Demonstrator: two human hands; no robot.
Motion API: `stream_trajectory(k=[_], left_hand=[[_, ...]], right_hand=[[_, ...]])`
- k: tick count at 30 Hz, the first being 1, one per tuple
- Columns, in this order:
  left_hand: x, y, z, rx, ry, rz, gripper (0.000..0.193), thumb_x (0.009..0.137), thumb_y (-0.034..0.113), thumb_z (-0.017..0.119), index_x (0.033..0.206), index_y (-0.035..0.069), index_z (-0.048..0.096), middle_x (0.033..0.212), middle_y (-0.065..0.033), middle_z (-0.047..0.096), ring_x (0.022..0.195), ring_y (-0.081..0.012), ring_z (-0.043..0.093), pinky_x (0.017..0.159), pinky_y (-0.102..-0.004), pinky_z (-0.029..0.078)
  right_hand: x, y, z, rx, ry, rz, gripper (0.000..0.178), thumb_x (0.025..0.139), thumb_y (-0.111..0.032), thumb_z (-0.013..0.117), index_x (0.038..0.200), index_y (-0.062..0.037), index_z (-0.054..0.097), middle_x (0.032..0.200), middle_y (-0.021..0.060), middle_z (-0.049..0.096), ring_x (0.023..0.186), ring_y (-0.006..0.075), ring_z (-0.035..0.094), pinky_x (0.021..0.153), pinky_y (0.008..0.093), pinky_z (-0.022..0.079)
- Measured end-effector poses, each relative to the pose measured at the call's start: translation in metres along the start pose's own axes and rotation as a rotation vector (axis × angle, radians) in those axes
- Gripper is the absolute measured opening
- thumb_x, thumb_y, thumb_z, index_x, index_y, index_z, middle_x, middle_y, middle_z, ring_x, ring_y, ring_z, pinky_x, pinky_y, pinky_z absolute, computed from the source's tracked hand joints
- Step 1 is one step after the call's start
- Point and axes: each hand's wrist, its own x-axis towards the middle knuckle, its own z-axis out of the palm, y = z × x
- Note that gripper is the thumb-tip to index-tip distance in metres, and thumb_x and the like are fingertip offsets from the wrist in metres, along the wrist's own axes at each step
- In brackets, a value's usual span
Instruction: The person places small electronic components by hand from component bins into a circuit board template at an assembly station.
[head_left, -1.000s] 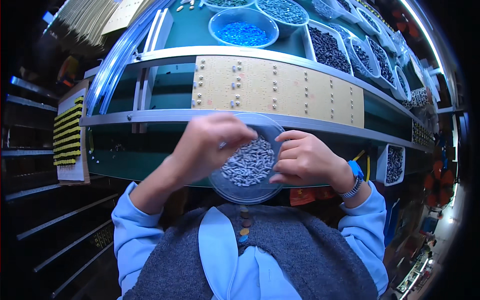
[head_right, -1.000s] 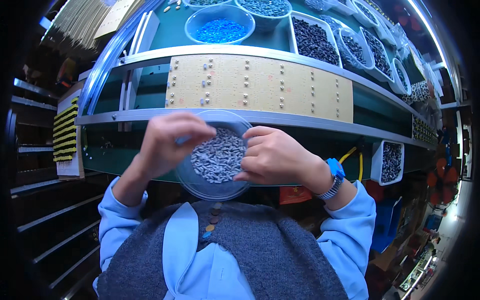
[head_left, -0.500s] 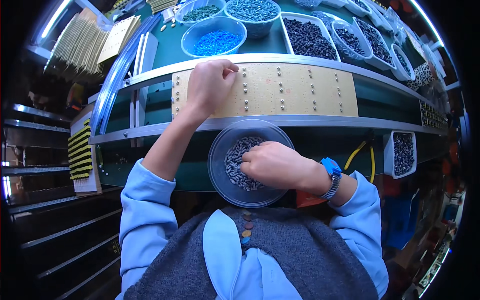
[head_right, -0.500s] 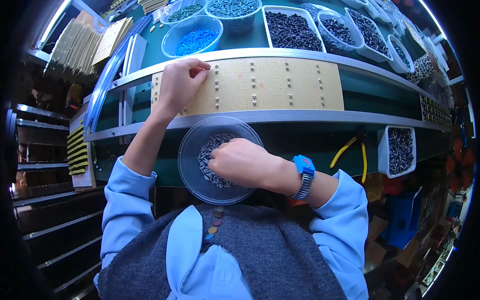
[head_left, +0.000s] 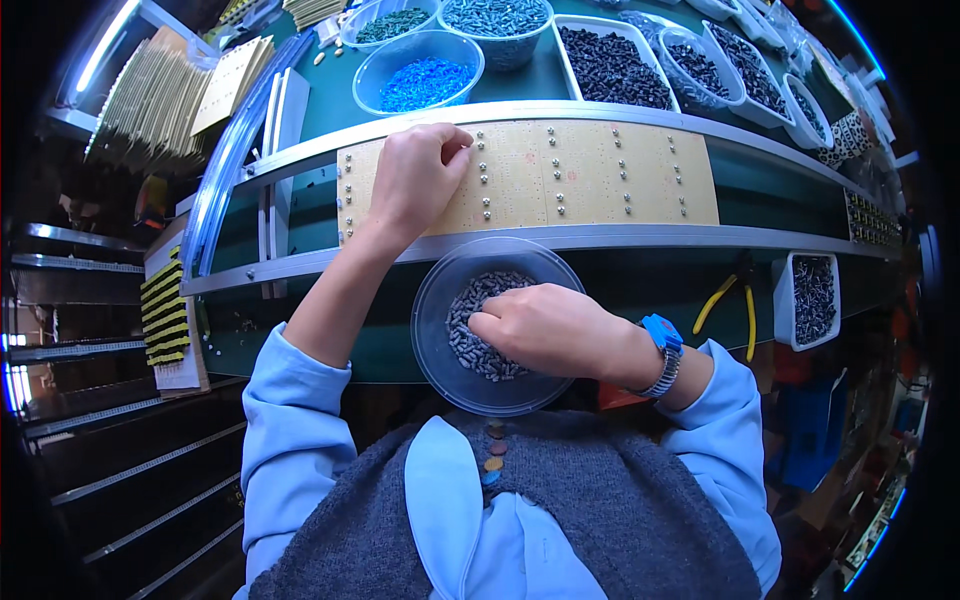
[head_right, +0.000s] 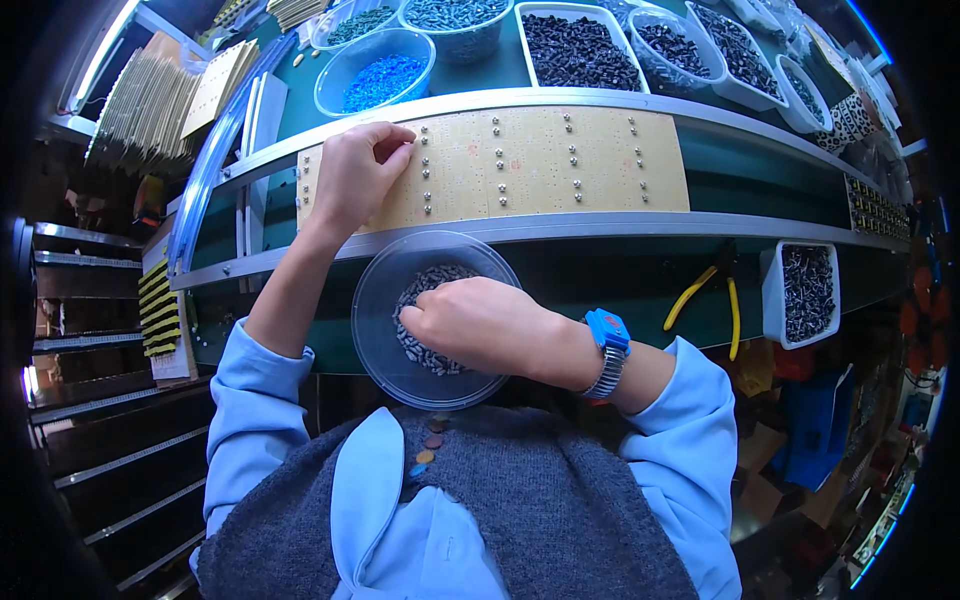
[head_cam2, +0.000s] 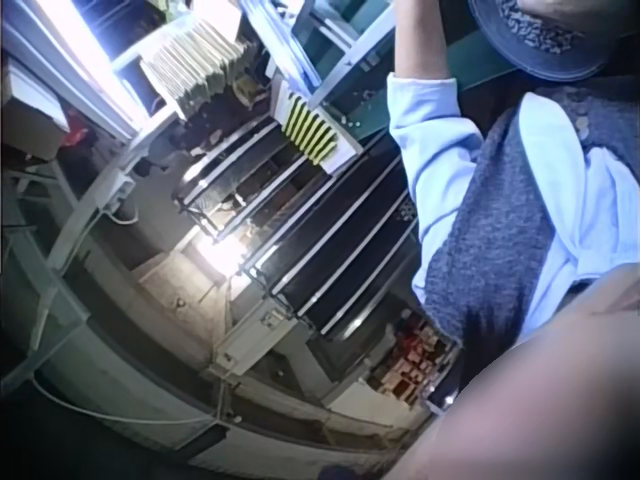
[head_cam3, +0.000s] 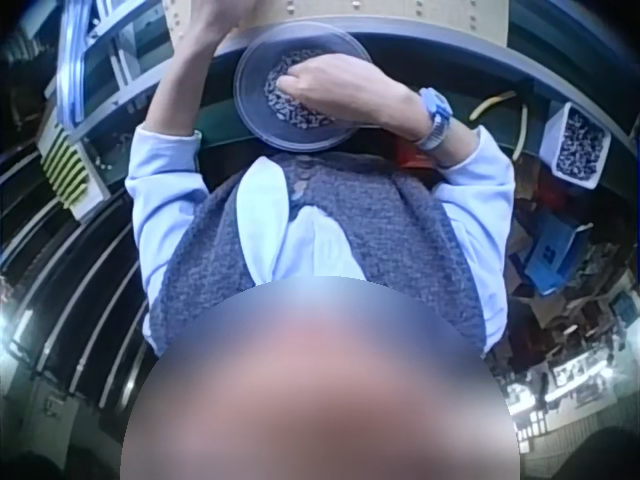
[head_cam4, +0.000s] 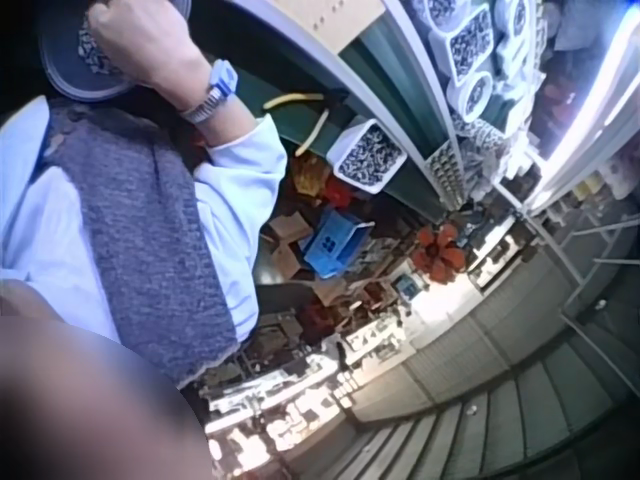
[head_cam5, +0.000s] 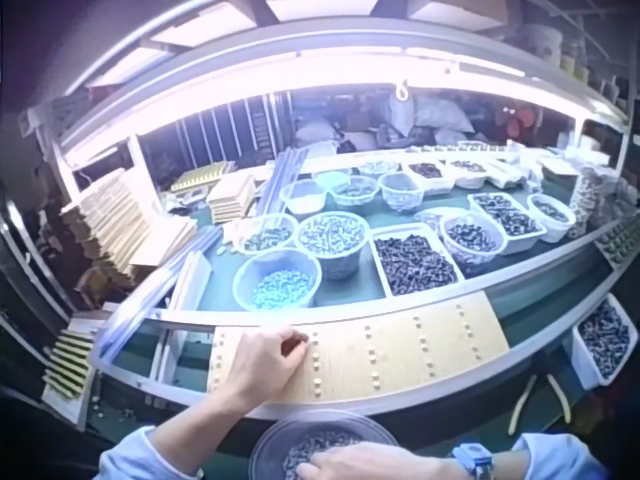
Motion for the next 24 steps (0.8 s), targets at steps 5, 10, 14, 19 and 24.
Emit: stream_trajectory(k=[5,10,14,19,24], left_hand=[[0.004,-0.004,0.0,0.029,-0.008,0.014,0.012,0.072,0.002,0.062,0.081,-0.002,0.068,0.066,-0.0087,0.064,0.052,-0.0169,0.054,0.055,-0.0288,0.046],[0.004,0.0,-0.001,0.024,-0.037,-0.035,0.011,0.073,0.001,0.063,0.081,-0.003,0.069,0.068,-0.0091,0.065,0.054,-0.0167,0.055,0.057,-0.0274,0.047],[0.007,-0.005,-0.005,0.009,-0.066,0.036,0.01,0.074,0.0,0.063,0.081,-0.003,0.069,0.072,-0.0098,0.066,0.056,-0.0167,0.056,0.058,-0.0268,0.048],[0.014,-0.012,-0.013,-0.014,-0.14,0.128,0.01,0.076,-0.002,0.064,0.084,-0.001,0.07,0.08,-0.0093,0.067,0.062,-0.0156,0.059,0.06,-0.0244,0.05],[0.021,-0.018,-0.016,0.017,-0.211,0.207,0.01,0.077,-0.002,0.064,0.084,0.001,0.071,0.084,-0.0076,0.067,0.065,-0.0159,0.06,0.061,-0.0245,0.051]], right_hand=[[0.0,0.0,0.0,0.006,0.01,-0.005,0.006,0.081,-0.003,0.056,0.084,0.0021,0.058,0.083,0.0157,0.066,0.073,0.0272,0.067,0.067,0.0332,0.055],[-0.001,0.001,0.001,0.02,0.022,-0.004,0.006,0.081,-0.003,0.057,0.084,0.002,0.059,0.083,0.0155,0.066,0.074,0.027,0.067,0.067,0.0332,0.055],[-0.001,0.0,0.002,0.027,0.028,-0.005,0.006,0.08,-0.002,0.058,0.084,0.002,0.059,0.083,0.0153,0.066,0.074,0.0268,0.067,0.067,0.033,0.055],[-0.001,0.001,0.002,0.028,0.035,-0.009,0.007,0.079,-0.002,0.058,0.085,0.002,0.06,0.083,0.0153,0.066,0.074,0.0266,0.067,0.068,0.0327,0.055],[-0.002,0.002,0.005,0.019,0.036,-0.003,0.004,0.081,-0.004,0.057,0.082,-0.0004,0.056,0.081,0.013,0.064,0.073,0.0253,0.065,0.067,0.0321,0.054]])
